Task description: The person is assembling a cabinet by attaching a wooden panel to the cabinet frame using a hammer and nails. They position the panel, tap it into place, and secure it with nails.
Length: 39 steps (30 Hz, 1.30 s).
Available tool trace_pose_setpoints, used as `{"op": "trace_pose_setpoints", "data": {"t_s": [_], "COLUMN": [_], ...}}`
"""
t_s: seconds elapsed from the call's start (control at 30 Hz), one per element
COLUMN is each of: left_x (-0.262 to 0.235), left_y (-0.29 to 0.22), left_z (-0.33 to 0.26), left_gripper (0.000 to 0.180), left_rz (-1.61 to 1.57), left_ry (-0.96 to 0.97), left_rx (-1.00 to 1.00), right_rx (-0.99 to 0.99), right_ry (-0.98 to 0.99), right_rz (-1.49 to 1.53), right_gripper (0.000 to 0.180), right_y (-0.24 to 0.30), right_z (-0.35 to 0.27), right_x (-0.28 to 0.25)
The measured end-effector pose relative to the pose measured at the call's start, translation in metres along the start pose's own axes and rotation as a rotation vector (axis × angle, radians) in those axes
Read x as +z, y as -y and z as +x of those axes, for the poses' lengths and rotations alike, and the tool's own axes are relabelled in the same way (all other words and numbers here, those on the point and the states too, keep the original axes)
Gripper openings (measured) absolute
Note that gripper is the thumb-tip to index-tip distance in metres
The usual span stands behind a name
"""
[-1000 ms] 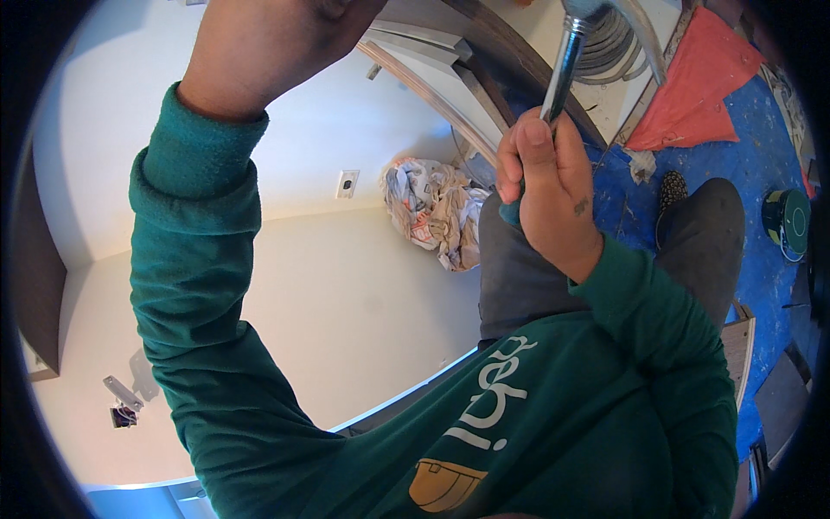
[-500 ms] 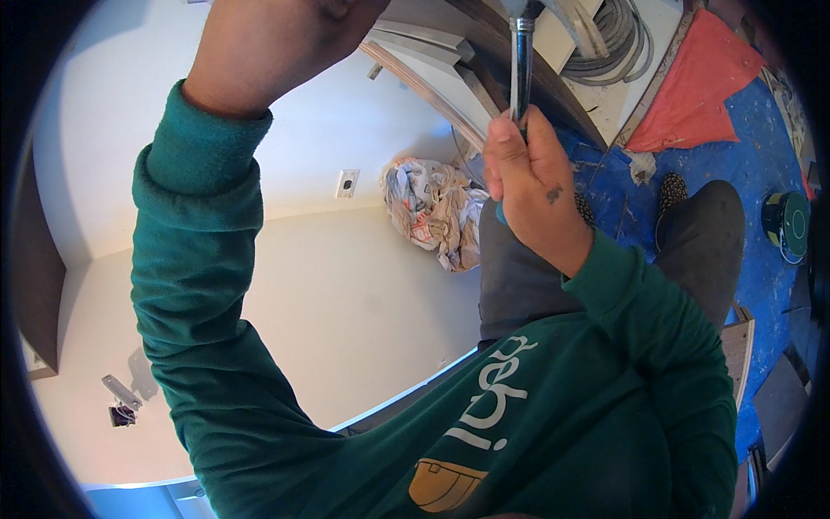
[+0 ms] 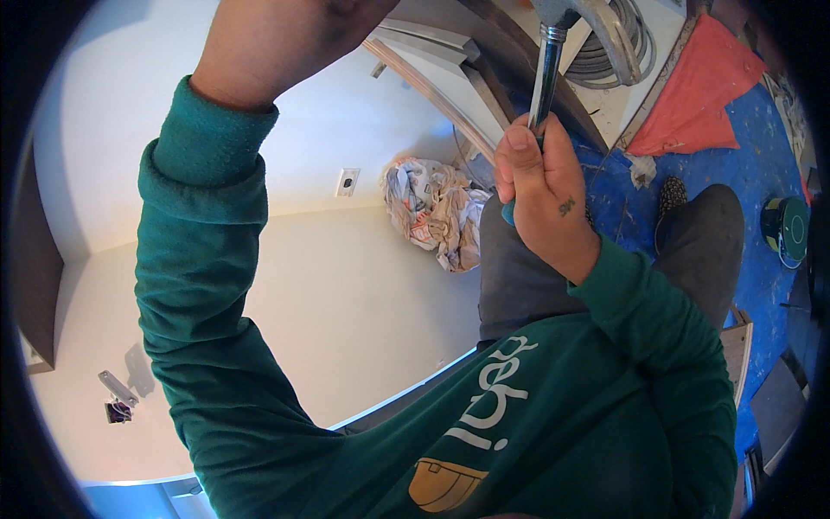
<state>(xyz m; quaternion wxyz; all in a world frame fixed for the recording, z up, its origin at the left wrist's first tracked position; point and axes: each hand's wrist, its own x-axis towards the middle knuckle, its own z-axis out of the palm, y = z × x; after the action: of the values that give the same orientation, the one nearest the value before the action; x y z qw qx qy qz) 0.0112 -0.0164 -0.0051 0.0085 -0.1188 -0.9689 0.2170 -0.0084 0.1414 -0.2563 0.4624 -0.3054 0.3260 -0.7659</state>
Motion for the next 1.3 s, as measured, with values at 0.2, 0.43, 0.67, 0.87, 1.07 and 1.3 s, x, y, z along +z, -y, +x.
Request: {"op": "trace_pose_setpoints", "data": {"t_s": [0.2,0.43,0.67,0.87,1.07,1.3], "left_x": [-0.002,-0.002,-0.003,-0.001,0.000,-0.001], "left_y": [0.000,0.002,0.002,0.005,0.004,0.003], "left_z": [-0.004,-0.007,-0.007,-0.010,-0.006,-0.006], "left_gripper": [0.016,0.013,0.011,0.011,0.011,0.012], "left_rz": [-0.046,0.005,-0.030,-0.081,-0.076,-0.057], "left_ry": [-0.037,-0.033,-0.065,-0.061,-0.082,-0.066], "left_rx": [-0.025,-0.005,-0.020,-0.047,-0.011,-0.019], "right_rx": [0.042,-0.041,0.031,0.000,0.004,0.008], "right_ry": [0.011,0.021,0.012,0.078,0.000,0.039], "right_rz": [0.012,0.064,0.199,-0.030,0.139,0.165], "right_gripper": [0.027,0.027,0.026,0.027,0.029,0.029], "right_y": [0.008,0.005,0.011,0.000,0.008,0.011], "right_z": [-0.003,-0.003,0.000,0.005,0.000,0.003], "right_x": [-0.003,0.006,0.011,0.005,0.011,0.007]}}
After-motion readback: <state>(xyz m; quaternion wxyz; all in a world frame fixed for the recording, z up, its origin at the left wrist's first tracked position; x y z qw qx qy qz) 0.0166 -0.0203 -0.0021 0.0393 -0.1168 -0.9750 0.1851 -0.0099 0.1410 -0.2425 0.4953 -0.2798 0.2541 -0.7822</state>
